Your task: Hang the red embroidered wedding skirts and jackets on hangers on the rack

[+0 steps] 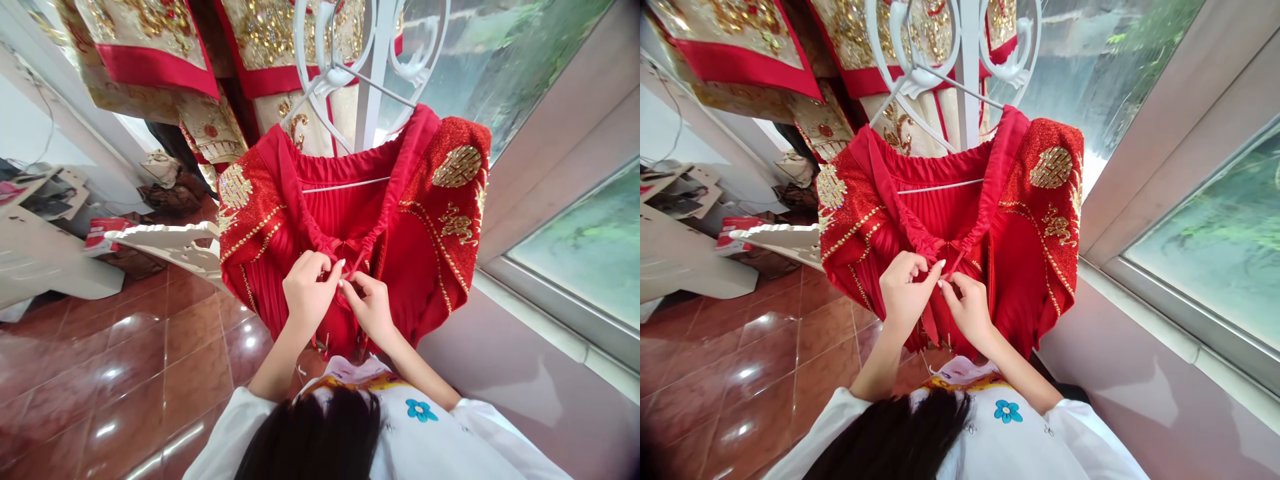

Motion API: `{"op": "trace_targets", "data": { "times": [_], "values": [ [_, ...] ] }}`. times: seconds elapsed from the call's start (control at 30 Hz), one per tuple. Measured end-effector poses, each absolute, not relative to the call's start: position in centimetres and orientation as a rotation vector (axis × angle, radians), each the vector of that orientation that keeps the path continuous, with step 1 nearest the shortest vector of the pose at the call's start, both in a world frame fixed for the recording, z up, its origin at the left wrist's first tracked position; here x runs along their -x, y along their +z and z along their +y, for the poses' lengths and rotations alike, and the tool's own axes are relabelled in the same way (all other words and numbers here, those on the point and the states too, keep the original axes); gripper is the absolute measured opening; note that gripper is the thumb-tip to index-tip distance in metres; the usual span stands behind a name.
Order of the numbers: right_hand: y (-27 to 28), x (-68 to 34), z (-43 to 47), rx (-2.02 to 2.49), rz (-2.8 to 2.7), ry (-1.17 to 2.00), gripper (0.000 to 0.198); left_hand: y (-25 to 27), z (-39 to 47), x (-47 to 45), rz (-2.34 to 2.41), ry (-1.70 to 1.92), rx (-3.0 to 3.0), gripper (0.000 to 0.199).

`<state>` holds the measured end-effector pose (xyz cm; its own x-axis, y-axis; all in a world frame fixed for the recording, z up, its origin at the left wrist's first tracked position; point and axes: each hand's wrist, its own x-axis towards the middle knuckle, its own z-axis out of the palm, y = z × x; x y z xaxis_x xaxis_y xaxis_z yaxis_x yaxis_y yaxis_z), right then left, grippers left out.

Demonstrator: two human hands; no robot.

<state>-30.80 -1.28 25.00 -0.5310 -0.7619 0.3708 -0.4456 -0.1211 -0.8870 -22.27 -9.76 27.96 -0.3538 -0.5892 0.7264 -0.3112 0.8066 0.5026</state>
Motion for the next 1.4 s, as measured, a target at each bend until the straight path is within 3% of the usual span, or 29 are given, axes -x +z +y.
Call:
{"op": "trace_targets", "data": {
  "times": [0.13, 0.33, 0.6, 0.73, 0.87, 1.1, 1.2, 1.3, 1.4],
  "values": [
    [25.3, 30.8, -1.2, 1.422, 1.889, -1.69, 0.023, 27.0, -9.9, 22.9, -1.751, -0.421, -0.847, 0.021],
    [25.2, 30.8, -1.8, 1.461, 1.888, -1.677, 0.024, 26.0, -9.5, 22.8, -1.586, -1.073, -0.8, 0.026],
    [25.1, 31.1, -1.9, 1.44, 1.831, -1.671, 0.023, 25.0, -11.0, 21.6, -1.175, -1.738, -0.731, 0.047],
    [25.3, 31.3, -2.0, 1.378, 1.732, -1.658, 0.023, 24.1, -11.2, 20.7, -0.981, -1.929, -0.648, 0.039],
    [26.0, 31.4, -2.0, 1.275, 1.554, -1.621, 0.031, 24.2, -10.6, 19.5, -0.986, -1.953, -0.52, 0.028],
    [27.5, 32.6, -1.4, 1.099, 1.241, -1.607, 0.03, 22.8, -9.4, 18.1, -1.077, -2.148, -0.349, 0.058],
    [27.5, 33.2, -1.3, 1.066, 1.25, -1.642, 0.027, 22.4, -9.6, 17.3, -1.484, -2.165, -0.39, 0.049],
    [27.1, 33.4, -1.6, 1.07, 1.224, -1.619, 0.031, 23.3, -9.7, 16.1, -1.932, -1.872, -0.41, 0.032],
    [26.7, 33.3, -1.8, 1.055, 1.16, -1.539, 0.03, 24.3, -9.5, 15.3, -1.876, -1.752, -0.348, 0.034]
  ]
}}
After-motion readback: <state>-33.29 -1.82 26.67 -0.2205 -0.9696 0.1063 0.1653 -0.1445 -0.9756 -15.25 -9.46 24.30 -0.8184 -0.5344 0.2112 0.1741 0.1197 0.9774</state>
